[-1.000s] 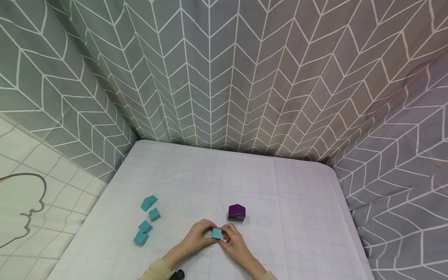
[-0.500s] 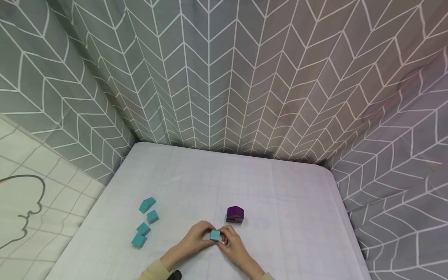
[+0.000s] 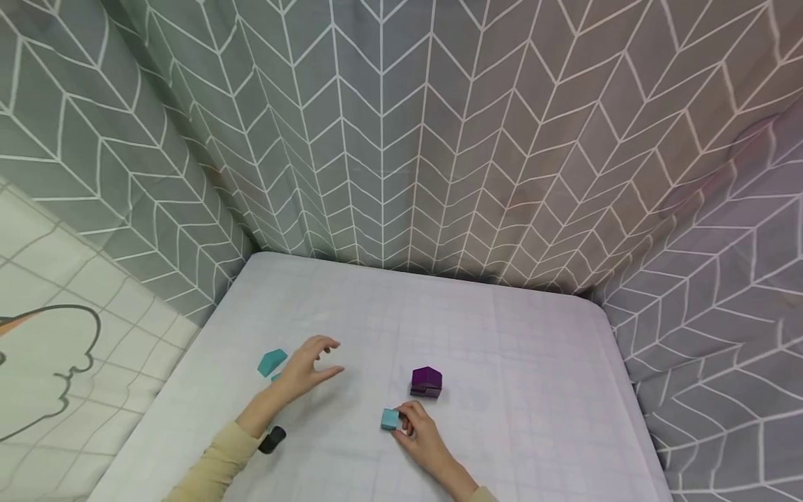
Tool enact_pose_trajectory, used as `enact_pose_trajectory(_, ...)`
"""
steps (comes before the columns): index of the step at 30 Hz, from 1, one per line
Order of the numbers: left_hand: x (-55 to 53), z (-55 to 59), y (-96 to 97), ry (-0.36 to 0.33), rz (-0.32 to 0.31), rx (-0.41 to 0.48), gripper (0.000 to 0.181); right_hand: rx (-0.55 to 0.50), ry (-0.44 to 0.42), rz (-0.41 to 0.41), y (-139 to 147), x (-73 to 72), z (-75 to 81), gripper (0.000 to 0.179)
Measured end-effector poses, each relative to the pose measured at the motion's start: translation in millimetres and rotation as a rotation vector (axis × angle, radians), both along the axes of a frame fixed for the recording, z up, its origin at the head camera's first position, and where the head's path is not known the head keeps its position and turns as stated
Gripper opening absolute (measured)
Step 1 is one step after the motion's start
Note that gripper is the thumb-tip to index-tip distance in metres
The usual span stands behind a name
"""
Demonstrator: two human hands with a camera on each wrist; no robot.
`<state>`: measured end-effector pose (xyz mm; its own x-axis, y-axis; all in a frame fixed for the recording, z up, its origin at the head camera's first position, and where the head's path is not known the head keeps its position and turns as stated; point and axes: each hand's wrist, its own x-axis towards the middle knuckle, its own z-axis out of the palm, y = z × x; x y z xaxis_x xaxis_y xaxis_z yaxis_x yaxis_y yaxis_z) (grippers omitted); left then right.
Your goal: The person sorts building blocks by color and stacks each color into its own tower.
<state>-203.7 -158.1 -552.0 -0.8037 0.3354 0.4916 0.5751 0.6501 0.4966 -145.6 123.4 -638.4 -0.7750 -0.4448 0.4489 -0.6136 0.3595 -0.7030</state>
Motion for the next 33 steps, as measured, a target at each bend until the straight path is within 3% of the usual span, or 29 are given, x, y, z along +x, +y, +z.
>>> enact_pose_trajectory(2, -7.6, 8.8, -13.3, 0.014, 0.055, -0.004, 0.042, -0.001, 0.01, 0.004, -0.2, -0.7, 0.2, 0.035)
enact_pose_trajectory(5, -16.1, 17.7, -32.2, -0.029, 0.127, -0.006, 0.042, 0.001, 0.011, 0.004, 0.0, -1.7, 0.4, 0.035)
enact_pose_trajectory(11, -21.4, 14.4, -65.9, -0.124, 0.241, -0.004, 0.039, 0.001, 0.001, 0.01, 0.0, -2.4, 0.8, 0.034)
enact_pose_trajectory(18, -3.5, -7.7, -83.2, -0.251, 0.271, -0.024, 0.043, -0.007, 0.003, 0.019, 0.3, -2.6, -0.1, 0.034)
enact_pose_trajectory(25, 16.5, -26.0, -82.0, -0.363, 0.28, -0.062, 0.046, -0.008, 0.009, 0.004, 1.3, -4.4, 1.1, 0.034)
enact_pose_trajectory(33, 32.5, -41.7, -83.0, -0.487, 0.333, -0.116, 0.048, -0.018, -0.01, 0.014, -0.1, -1.9, 0.6, 0.033)
